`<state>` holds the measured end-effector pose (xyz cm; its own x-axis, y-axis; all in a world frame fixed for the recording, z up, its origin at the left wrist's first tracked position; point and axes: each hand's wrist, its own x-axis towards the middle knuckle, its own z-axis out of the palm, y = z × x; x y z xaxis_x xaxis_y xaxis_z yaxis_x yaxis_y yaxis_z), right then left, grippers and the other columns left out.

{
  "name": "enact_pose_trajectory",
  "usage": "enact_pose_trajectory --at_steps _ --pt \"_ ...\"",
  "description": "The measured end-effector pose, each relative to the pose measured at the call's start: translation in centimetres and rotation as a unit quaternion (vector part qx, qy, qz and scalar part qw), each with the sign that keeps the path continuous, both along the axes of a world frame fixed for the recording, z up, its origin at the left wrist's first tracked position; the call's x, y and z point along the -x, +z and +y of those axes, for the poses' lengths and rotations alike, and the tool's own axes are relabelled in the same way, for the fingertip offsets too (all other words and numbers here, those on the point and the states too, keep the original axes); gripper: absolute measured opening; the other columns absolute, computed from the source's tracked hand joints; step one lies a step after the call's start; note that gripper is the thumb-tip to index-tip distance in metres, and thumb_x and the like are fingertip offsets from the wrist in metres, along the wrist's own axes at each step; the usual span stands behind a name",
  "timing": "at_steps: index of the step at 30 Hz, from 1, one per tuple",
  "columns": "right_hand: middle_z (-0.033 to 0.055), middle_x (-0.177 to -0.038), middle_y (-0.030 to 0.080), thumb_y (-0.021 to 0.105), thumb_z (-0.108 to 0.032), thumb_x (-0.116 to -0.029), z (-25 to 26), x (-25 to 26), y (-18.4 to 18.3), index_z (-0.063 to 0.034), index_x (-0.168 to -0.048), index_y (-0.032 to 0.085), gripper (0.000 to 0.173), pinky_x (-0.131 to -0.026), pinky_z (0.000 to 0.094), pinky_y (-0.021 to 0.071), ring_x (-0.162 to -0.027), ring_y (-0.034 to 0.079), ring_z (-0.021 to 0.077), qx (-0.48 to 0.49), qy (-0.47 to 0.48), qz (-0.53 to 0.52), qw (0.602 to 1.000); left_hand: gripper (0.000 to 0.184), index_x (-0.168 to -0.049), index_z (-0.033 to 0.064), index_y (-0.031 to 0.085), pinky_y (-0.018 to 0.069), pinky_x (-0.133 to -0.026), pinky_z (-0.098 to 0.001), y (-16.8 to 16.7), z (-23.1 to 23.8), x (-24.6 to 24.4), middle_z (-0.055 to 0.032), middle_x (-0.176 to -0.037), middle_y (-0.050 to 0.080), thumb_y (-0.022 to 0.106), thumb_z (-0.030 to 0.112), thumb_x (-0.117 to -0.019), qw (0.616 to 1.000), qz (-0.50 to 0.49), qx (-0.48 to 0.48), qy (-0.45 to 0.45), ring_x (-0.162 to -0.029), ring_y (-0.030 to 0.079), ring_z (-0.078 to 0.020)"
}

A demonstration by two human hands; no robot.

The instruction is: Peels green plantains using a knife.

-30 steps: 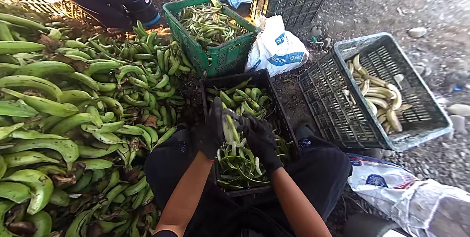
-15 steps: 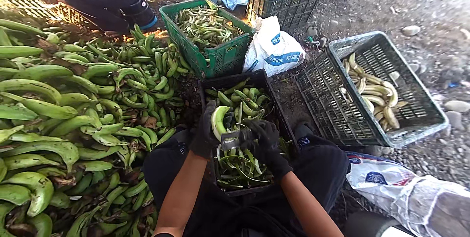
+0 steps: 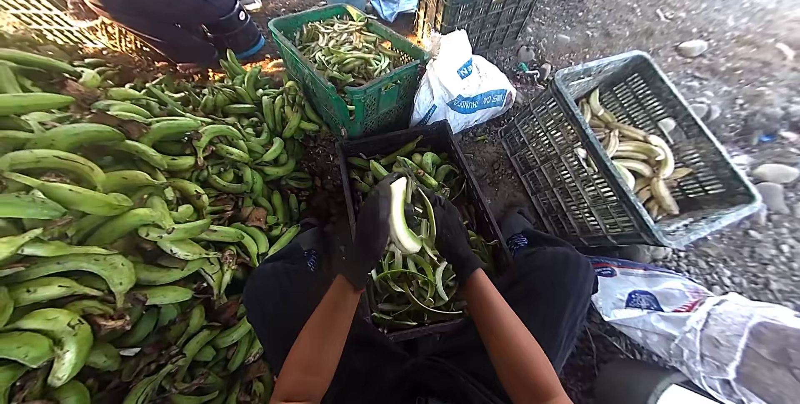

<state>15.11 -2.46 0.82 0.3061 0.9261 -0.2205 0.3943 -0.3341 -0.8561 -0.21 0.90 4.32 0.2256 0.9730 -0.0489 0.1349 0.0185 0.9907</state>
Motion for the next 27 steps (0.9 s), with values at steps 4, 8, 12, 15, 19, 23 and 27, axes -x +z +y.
enact_pose_trajectory --at_steps 4,8,12,15,19,23,27 --pt "0.0057 -0.107 0.071 0.044 -0.065 -0.0972 -1.8 -2.0 -1.4 -0.0144 -0.123 0.071 0.063 -0.093 0.0482 0.0504 -0.104 0.064 0.0190 -0.102 0.051 -0.017 0.993 0.057 -0.118 0.0061 0.061 0.0596 -0.064 -0.0323 -0.9 1.8 1.7 -0.0075 -0.083 0.070 0.018 0.043 -0.1111 0.967 -0.215 0.127 0.040 -0.069 0.068 -0.0157" --pt "0.0228 -0.123 0.068 0.037 -0.082 -0.0866 -4.1 -2.7 -1.4 -0.0231 -0.130 0.072 0.081 -0.090 0.0686 0.0448 -0.117 0.059 0.0478 -0.177 0.156 -0.188 0.954 0.064 -0.116 0.0057 0.063 0.0547 -0.053 -0.0264 -1.2 2.6 2.1 -0.0064 -0.072 0.065 0.017 0.049 -0.1104 0.954 -0.231 0.180 0.061 -0.055 0.061 -0.0127" --pt "0.0241 -0.123 0.066 0.052 -0.056 -0.0957 -2.1 -0.7 0.0 -0.0186 -0.133 0.069 0.055 -0.094 0.0672 0.0448 -0.121 0.057 0.0465 -0.016 0.074 -0.150 0.986 0.062 -0.127 0.0040 0.061 0.0575 -0.081 -0.0389 -2.8 1.8 1.0 -0.0123 -0.102 0.069 0.022 0.049 -0.1103 0.993 -0.044 0.100 0.034 -0.088 0.067 -0.0179" --pt "0.0230 -0.109 0.069 0.052 -0.046 -0.1039 0.8 -1.2 0.4 -0.0100 -0.125 0.068 0.045 -0.087 0.0662 0.0484 -0.105 0.064 0.0433 0.014 -0.071 -0.093 0.993 0.056 -0.129 -0.0002 0.060 0.0563 -0.086 -0.0364 -2.1 0.9 0.6 -0.0144 -0.106 0.067 0.025 0.041 -0.1119 0.994 -0.031 0.077 0.067 -0.093 0.066 -0.0176" --pt "0.0180 -0.102 0.068 0.046 -0.061 -0.1017 0.6 -5.4 0.1 -0.0157 -0.125 0.065 0.054 -0.076 0.0649 0.0515 -0.091 0.066 0.0380 -0.043 -0.042 -0.046 0.997 0.056 -0.123 0.0067 0.059 0.0587 -0.059 -0.0309 -2.5 2.1 2.7 -0.0060 -0.083 0.066 0.020 0.044 -0.1113 0.958 -0.235 0.102 0.128 -0.064 0.064 -0.0133" --pt "0.0159 -0.093 0.070 0.052 -0.055 -0.1015 -1.4 -10.3 -1.8 -0.0124 -0.108 0.071 0.047 -0.077 0.0632 0.0510 -0.089 0.067 0.0357 0.079 0.077 -0.167 0.980 0.047 -0.132 0.0039 0.057 0.0584 -0.080 -0.0345 -5.1 3.6 5.6 -0.0111 -0.107 0.067 0.032 0.038 -0.1115 0.984 -0.049 0.074 0.155 -0.090 0.067 -0.0157" --pt "0.0229 -0.119 0.068 0.046 -0.079 -0.0909 -4.3 -10.0 -1.8 -0.0061 -0.110 0.072 0.079 -0.100 0.0689 0.0414 -0.121 0.060 0.0434 0.325 0.178 -0.248 0.895 0.057 -0.134 -0.0053 0.059 0.0387 -0.111 -0.0551 -7.5 4.1 7.0 -0.0270 -0.139 0.056 0.040 0.043 -0.1093 0.924 0.332 0.169 0.089 -0.133 0.052 -0.0360"
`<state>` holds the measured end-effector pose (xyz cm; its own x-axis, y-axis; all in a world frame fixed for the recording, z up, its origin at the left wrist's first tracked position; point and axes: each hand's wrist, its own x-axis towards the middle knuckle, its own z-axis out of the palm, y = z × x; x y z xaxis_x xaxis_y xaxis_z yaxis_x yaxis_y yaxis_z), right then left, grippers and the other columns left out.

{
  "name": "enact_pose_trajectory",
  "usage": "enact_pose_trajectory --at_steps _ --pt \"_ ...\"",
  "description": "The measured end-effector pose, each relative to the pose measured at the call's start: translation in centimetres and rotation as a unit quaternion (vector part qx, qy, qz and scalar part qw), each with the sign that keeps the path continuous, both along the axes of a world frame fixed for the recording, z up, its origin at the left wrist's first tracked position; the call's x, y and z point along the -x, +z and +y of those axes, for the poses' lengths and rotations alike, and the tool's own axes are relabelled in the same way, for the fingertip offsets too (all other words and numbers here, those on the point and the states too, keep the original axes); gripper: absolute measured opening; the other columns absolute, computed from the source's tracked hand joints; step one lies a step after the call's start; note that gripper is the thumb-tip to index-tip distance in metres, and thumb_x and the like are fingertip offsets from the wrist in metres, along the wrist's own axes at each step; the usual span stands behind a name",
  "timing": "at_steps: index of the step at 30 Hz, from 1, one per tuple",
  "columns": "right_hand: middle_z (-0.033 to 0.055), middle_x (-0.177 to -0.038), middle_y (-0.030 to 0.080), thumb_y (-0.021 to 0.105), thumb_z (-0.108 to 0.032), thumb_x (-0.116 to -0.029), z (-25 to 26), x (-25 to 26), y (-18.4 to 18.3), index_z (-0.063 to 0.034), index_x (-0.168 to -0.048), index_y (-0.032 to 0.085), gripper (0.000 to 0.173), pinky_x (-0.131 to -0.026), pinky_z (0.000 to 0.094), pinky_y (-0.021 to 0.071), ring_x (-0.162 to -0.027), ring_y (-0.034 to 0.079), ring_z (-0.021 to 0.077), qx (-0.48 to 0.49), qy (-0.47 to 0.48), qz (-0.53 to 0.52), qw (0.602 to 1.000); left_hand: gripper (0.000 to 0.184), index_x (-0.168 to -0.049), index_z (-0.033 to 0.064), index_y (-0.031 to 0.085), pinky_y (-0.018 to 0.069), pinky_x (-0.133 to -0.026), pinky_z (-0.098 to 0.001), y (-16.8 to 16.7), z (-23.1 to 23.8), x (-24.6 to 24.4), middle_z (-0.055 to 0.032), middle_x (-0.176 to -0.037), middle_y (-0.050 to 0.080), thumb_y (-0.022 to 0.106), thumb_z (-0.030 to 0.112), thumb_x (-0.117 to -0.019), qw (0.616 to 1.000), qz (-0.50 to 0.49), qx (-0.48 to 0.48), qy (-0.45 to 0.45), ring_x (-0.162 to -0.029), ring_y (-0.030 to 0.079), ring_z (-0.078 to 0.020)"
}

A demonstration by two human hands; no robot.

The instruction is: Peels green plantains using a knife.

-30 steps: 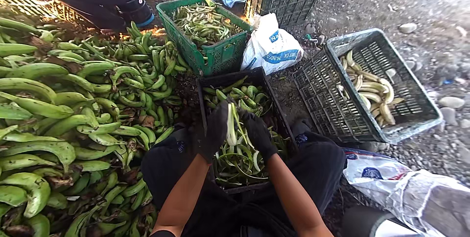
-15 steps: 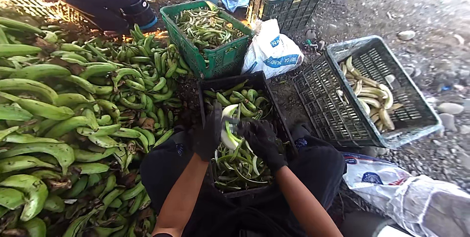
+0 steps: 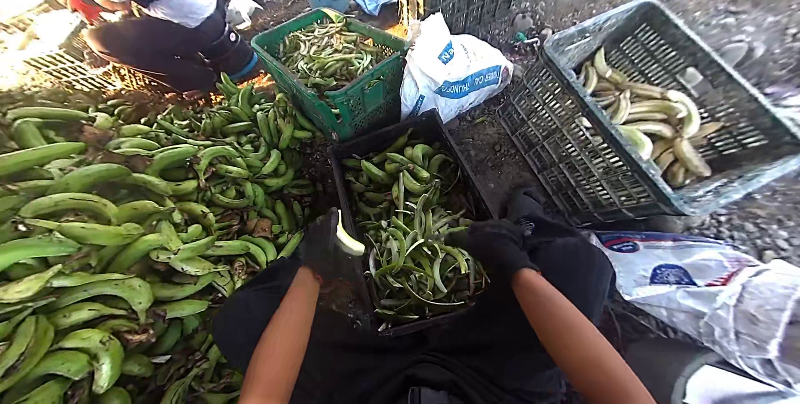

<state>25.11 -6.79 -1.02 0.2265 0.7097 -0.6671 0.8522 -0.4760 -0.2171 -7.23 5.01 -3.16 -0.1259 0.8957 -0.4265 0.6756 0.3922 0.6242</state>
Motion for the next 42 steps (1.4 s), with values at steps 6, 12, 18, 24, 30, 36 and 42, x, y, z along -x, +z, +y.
enact_pose_trajectory --at_steps 6,12,18,24,30,36,42 --pt "0.0211 -0.109 0.069 0.041 -0.078 -0.0927 -0.4 1.4 -1.4 -0.0077 -0.105 0.070 0.077 -0.094 0.0696 0.0422 -0.113 0.063 0.0414 0.011 0.058 0.086 0.995 0.046 -0.140 0.0071 0.049 0.0559 -0.085 -0.0400 4.7 2.4 -11.2 -0.0130 -0.119 0.062 0.030 0.038 -0.1112 0.929 -0.370 0.006 -0.027 -0.101 0.063 -0.0207" --pt "0.0191 -0.107 0.070 0.037 -0.068 -0.0999 0.9 -0.3 0.7 -0.0078 -0.106 0.070 0.069 -0.094 0.0650 0.0438 -0.111 0.064 0.0391 -0.057 0.015 0.100 0.993 0.062 -0.138 0.0048 0.046 0.0603 -0.086 -0.0398 15.5 6.6 -21.8 -0.0137 -0.112 0.070 0.019 0.052 -0.1088 0.833 -0.513 0.035 -0.204 -0.099 0.072 -0.0246" --pt "0.0209 -0.113 0.069 0.044 -0.058 -0.1009 0.9 -0.8 2.5 -0.0074 -0.109 0.070 0.058 -0.096 0.0670 0.0427 -0.116 0.062 0.0415 -0.094 -0.012 0.144 0.985 0.054 -0.142 0.0032 0.054 0.0429 -0.105 -0.0655 0.7 9.9 -11.7 -0.0280 -0.132 0.060 0.050 0.044 -0.1052 0.884 0.259 0.013 -0.389 -0.124 0.057 -0.0456" --pt "0.0198 -0.105 0.069 0.048 -0.061 -0.0982 1.3 -0.9 2.1 -0.0094 -0.102 0.071 0.056 -0.089 0.0696 0.0444 -0.111 0.063 0.0426 -0.142 -0.052 0.161 0.975 0.060 -0.149 0.0035 0.047 0.0317 -0.118 -0.0583 -14.9 6.8 -8.0 -0.0243 -0.152 0.046 0.064 0.031 -0.0985 0.887 0.325 0.052 -0.325 -0.144 0.040 -0.0407" --pt "0.0186 -0.109 0.068 0.048 -0.057 -0.0996 2.5 -1.1 2.6 -0.0112 -0.106 0.071 0.052 -0.090 0.0684 0.0426 -0.115 0.060 0.0418 -0.134 -0.064 0.169 0.974 0.056 -0.146 -0.0006 0.050 0.0295 -0.119 -0.0549 -11.6 3.9 -11.0 -0.0243 -0.150 0.048 0.053 0.038 -0.1043 0.879 0.326 0.094 -0.336 -0.143 0.042 -0.0380" --pt "0.0182 -0.111 0.068 0.048 -0.053 -0.1006 2.9 -0.2 2.6 -0.0113 -0.109 0.070 0.048 -0.090 0.0677 0.0418 -0.115 0.060 0.0413 -0.144 -0.065 0.194 0.968 0.051 -0.149 -0.0038 0.044 0.0316 -0.116 -0.0551 -12.0 2.2 -13.6 -0.0274 -0.150 0.046 0.052 0.021 -0.1054 0.925 0.282 0.050 -0.251 -0.142 0.042 -0.0403" --pt "0.0168 -0.110 0.069 0.048 -0.058 -0.1002 3.3 -1.3 2.3 -0.0127 -0.111 0.071 0.053 -0.092 0.0658 0.0441 -0.113 0.063 0.0382 -0.159 -0.103 0.196 0.962 0.061 -0.147 0.0023 0.049 0.0330 -0.117 -0.0584 -14.2 4.0 -9.6 -0.0254 -0.149 0.049 0.058 0.042 -0.1017 0.965 0.214 -0.029 -0.146 -0.141 0.044 -0.0396"
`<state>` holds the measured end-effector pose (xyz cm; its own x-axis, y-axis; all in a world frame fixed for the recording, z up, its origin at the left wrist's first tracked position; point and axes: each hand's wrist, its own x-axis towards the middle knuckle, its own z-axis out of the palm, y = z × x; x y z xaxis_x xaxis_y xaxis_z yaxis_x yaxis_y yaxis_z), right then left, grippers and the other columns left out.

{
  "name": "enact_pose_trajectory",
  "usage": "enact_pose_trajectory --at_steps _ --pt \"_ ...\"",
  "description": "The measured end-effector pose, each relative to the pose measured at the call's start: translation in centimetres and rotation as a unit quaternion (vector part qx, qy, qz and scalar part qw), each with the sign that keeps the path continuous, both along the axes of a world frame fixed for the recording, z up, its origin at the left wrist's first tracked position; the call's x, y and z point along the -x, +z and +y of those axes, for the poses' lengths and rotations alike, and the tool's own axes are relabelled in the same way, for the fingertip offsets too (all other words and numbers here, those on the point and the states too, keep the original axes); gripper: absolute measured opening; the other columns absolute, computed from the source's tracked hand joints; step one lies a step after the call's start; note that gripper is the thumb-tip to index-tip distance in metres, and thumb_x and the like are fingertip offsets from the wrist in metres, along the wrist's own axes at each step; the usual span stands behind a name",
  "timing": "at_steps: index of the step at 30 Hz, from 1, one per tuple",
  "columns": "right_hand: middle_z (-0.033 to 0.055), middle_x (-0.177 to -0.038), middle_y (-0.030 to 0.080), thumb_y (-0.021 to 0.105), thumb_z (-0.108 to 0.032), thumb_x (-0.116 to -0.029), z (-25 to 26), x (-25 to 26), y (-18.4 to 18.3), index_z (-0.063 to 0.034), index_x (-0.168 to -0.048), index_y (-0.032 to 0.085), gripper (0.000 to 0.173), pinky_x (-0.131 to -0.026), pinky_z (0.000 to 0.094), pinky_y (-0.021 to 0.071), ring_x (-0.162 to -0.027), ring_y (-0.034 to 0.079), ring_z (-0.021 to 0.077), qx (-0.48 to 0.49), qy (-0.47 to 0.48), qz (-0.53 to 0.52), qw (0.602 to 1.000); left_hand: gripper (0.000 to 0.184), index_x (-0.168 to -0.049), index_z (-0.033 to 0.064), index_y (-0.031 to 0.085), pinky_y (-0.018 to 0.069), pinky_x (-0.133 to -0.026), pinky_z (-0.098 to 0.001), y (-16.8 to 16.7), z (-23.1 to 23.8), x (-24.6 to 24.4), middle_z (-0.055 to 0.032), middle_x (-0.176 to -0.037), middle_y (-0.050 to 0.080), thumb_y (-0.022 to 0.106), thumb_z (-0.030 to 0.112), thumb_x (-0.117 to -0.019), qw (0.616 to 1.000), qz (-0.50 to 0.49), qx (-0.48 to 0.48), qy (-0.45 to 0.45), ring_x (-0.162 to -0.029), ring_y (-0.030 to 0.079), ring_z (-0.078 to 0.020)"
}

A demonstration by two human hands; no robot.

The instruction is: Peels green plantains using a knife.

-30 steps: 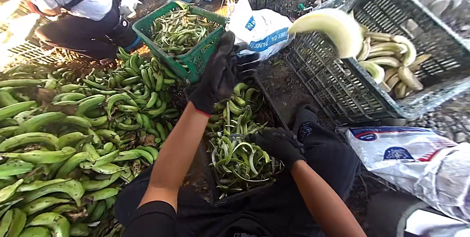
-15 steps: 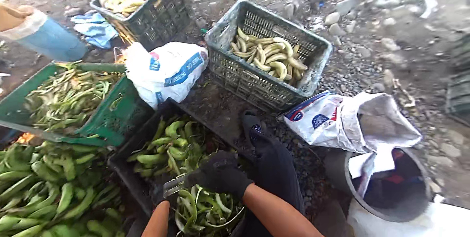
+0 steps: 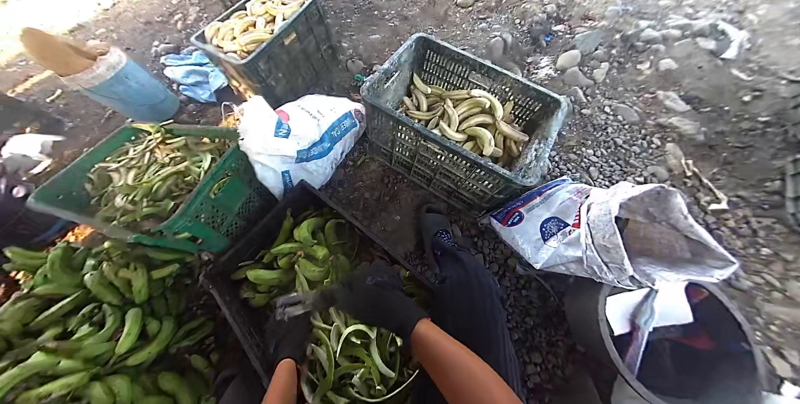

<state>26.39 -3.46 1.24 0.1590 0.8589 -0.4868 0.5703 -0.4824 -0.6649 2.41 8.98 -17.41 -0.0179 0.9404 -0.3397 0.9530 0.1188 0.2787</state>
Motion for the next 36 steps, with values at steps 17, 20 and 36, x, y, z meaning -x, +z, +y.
enact_pose_trajectory --at_steps 17,20,36 --pt "0.0143 -0.107 0.071 0.040 -0.068 -0.1005 -0.4 -0.5 -0.7 -0.0132 -0.117 0.070 0.065 -0.092 0.0611 0.0478 -0.105 0.066 0.0329 -0.031 -0.017 -0.001 0.999 0.053 -0.153 0.0019 0.034 0.0539 -0.098 -0.0376 11.1 -0.8 6.2 -0.0191 -0.141 0.054 0.049 0.025 -0.1075 0.883 -0.446 -0.104 0.101 -0.118 0.061 -0.0210" --pt "0.0170 -0.111 0.071 0.042 -0.058 -0.1046 -1.2 -0.6 -0.5 -0.0100 -0.119 0.069 0.057 -0.096 0.0592 0.0465 -0.109 0.065 0.0332 -0.049 -0.025 -0.008 0.998 0.080 -0.159 0.0063 0.026 0.0451 -0.111 -0.0453 6.3 -2.0 5.6 -0.0205 -0.151 0.047 0.069 0.031 -0.0965 0.956 -0.292 0.029 0.008 -0.135 0.051 -0.0287" --pt "0.0189 -0.114 0.069 0.032 -0.054 -0.1084 -0.6 -1.7 -1.0 -0.0071 -0.122 0.067 0.060 -0.098 0.0590 0.0453 -0.111 0.064 0.0346 -0.036 -0.021 -0.010 0.999 0.075 -0.154 0.0029 0.035 0.0432 -0.110 -0.0532 9.3 -3.6 2.7 -0.0238 -0.141 0.055 0.073 0.029 -0.0944 0.962 -0.203 -0.057 0.173 -0.130 0.055 -0.0360"
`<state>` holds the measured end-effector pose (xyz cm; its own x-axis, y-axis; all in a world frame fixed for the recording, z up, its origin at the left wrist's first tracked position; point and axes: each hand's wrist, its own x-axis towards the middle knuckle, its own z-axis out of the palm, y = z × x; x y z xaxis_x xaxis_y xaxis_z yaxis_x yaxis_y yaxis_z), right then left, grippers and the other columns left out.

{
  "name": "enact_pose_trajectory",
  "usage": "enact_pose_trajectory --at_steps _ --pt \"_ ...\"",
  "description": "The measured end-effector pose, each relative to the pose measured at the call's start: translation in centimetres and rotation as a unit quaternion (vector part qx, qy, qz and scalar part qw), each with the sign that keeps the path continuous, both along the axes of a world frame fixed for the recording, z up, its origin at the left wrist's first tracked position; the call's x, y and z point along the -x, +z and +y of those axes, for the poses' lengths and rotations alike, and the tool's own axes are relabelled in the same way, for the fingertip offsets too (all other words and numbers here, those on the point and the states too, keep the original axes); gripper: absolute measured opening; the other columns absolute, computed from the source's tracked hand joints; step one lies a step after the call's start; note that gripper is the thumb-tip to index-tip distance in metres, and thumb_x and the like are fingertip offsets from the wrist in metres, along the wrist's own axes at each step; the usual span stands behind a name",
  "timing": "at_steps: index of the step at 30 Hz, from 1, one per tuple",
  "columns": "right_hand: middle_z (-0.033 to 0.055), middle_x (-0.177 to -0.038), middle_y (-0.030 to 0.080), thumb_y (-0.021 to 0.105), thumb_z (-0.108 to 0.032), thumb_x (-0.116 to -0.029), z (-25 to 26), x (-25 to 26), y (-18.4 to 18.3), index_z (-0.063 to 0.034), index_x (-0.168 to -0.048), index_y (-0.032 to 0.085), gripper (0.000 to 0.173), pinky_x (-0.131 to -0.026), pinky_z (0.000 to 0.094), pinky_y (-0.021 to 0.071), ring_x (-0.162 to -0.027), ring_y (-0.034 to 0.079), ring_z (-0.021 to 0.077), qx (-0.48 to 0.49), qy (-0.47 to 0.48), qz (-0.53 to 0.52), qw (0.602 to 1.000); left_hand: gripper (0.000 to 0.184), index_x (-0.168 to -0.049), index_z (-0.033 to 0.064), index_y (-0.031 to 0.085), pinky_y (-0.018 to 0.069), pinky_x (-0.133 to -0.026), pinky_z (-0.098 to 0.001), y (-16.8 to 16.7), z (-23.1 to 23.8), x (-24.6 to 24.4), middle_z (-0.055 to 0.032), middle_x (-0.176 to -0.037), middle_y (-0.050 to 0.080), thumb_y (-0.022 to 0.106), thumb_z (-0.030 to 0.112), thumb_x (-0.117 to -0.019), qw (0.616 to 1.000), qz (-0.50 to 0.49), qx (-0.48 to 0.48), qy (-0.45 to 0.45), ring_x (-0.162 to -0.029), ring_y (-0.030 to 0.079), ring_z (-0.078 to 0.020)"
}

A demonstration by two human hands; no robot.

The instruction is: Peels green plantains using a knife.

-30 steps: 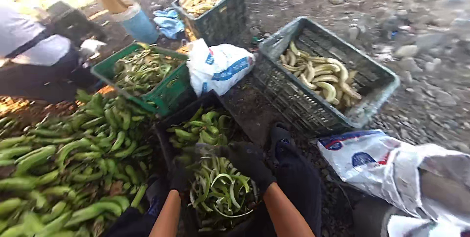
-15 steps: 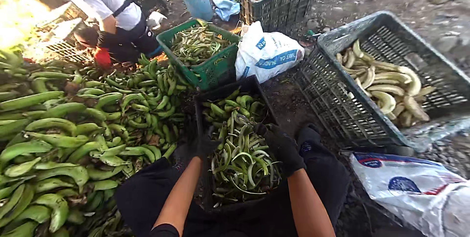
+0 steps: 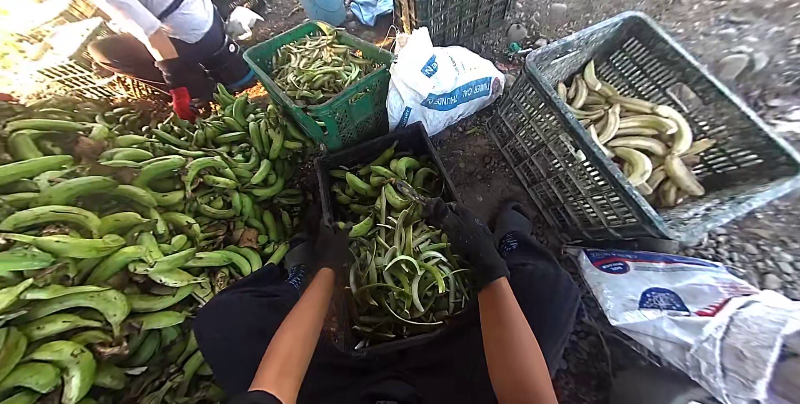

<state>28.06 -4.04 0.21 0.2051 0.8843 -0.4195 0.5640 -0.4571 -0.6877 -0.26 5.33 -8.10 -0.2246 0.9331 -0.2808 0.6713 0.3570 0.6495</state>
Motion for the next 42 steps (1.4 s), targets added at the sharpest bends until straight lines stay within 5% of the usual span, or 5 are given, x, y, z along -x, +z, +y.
enact_pose_trajectory --at_steps 9,20,27,35,42 --pt "0.0031 -0.082 0.063 0.032 -0.059 -0.1051 -0.3 2.8 -3.8 -0.0081 -0.142 0.049 0.066 -0.064 0.0339 0.0567 -0.065 0.061 0.0141 -0.089 0.033 0.382 0.919 0.074 -0.157 0.0143 0.032 0.0555 -0.096 -0.0361 14.6 0.8 5.7 -0.0066 -0.145 0.053 0.071 0.020 -0.0940 0.921 -0.264 -0.268 -0.096 -0.118 0.061 -0.0147" --pt "0.0020 -0.072 0.059 0.031 -0.039 -0.1108 -5.8 16.0 -3.0 -0.0051 -0.144 0.047 0.049 -0.050 0.0335 0.0528 -0.053 0.056 0.0141 -0.029 -0.069 0.351 0.933 0.054 -0.143 -0.0041 0.047 0.0488 -0.106 -0.0390 6.5 -2.1 -0.5 -0.0206 -0.132 0.062 0.066 0.020 -0.0990 0.962 -0.182 -0.188 -0.082 -0.121 0.062 -0.0237" --pt "-0.0076 -0.062 0.061 0.033 -0.045 -0.1094 -2.6 15.0 9.1 0.0004 -0.112 0.055 0.050 -0.048 0.0242 0.0540 -0.050 0.058 0.0050 -0.383 -0.078 0.387 0.835 0.048 -0.137 -0.0081 0.052 0.0466 -0.107 -0.0421 7.0 -2.9 -0.9 -0.0249 -0.131 0.062 0.067 0.013 -0.0966 0.951 -0.165 -0.231 -0.120 -0.122 0.062 -0.0293" --pt "0.0156 -0.107 0.065 0.031 -0.030 -0.1130 -9.5 19.0 -7.6 -0.0020 -0.148 0.044 0.047 -0.075 0.0413 0.0577 -0.083 0.066 0.0219 0.089 -0.028 0.264 0.960 0.055 -0.142 -0.0030 0.046 0.0537 -0.096 -0.0302 9.5 -1.6 -0.7 -0.0155 -0.129 0.062 0.069 0.013 -0.0950 0.912 -0.337 -0.232 -0.016 -0.113 0.063 -0.0136" --pt "0.0083 -0.106 0.068 0.036 -0.049 -0.1064 -4.8 15.2 -3.3 -0.0003 -0.143 0.050 0.062 -0.076 0.0348 0.0584 -0.082 0.066 0.0116 -0.104 -0.062 0.278 0.953 0.056 -0.152 0.0128 0.041 0.0607 -0.082 -0.0372 9.1 -0.7 1.2 -0.0068 -0.119 0.066 0.027 0.045 -0.1087 0.877 -0.439 -0.165 -0.103 -0.092 0.069 -0.0159"
